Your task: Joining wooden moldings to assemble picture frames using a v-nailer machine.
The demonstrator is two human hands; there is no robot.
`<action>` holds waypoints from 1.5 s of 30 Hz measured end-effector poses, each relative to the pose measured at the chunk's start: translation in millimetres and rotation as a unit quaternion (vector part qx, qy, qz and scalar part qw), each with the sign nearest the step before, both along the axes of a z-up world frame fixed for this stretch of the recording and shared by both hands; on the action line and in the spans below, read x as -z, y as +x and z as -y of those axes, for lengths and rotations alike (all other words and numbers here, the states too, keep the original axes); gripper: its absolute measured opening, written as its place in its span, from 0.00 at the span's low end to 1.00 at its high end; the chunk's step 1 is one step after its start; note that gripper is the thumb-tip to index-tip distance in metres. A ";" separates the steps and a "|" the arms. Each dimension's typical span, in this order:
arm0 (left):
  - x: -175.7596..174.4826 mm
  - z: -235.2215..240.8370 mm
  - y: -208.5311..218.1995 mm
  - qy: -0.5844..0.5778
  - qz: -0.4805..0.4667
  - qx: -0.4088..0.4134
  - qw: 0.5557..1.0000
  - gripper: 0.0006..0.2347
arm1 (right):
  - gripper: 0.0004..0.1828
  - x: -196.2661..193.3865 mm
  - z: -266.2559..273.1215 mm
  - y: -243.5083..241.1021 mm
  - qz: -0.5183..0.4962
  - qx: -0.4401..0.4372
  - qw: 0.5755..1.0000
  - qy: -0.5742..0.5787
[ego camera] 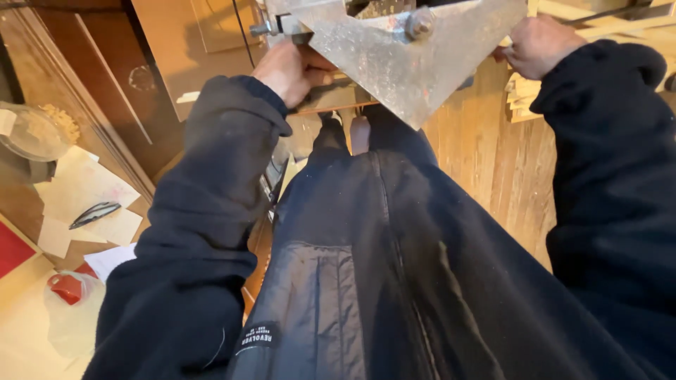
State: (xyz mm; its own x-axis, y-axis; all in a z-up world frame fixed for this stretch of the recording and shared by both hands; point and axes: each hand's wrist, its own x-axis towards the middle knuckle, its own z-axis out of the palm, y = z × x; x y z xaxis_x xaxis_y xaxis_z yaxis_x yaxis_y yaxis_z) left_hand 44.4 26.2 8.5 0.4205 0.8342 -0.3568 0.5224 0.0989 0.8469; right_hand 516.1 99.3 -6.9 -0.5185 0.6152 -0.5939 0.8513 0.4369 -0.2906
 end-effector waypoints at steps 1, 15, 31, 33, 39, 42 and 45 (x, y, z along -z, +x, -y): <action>-2.8 2.9 2.4 -0.034 0.021 -0.008 0.999 0.11 | 0.13 0.8 4.9 3.2 -0.002 -0.020 1.000 0.014; -23.2 0.5 -4.6 -0.034 -0.044 0.013 0.998 0.08 | 0.12 -13.8 13.1 -17.3 -0.009 -0.020 0.999 0.033; -10.9 3.6 -7.5 0.017 -0.025 0.015 0.999 0.08 | 0.12 -23.5 4.6 -22.8 -0.082 -0.007 0.997 -0.004; -10.7 3.7 -6.0 0.006 -0.033 0.006 0.999 0.08 | 0.12 -29.1 3.3 -27.0 -0.080 -0.005 0.997 -0.004; -11.2 5.3 -7.9 0.030 -0.036 0.004 0.999 0.07 | 0.11 -23.2 1.8 -22.8 -0.090 -0.015 0.996 -0.011; -9.4 4.3 -6.9 0.038 -0.025 0.002 0.999 0.07 | 0.12 -28.4 -0.1 -26.4 -0.098 -0.017 0.995 -0.006; -3.0 9.9 -4.8 -0.001 -0.028 -0.023 0.999 0.07 | 0.14 -56.5 15.5 -38.3 -0.103 -0.007 0.994 0.044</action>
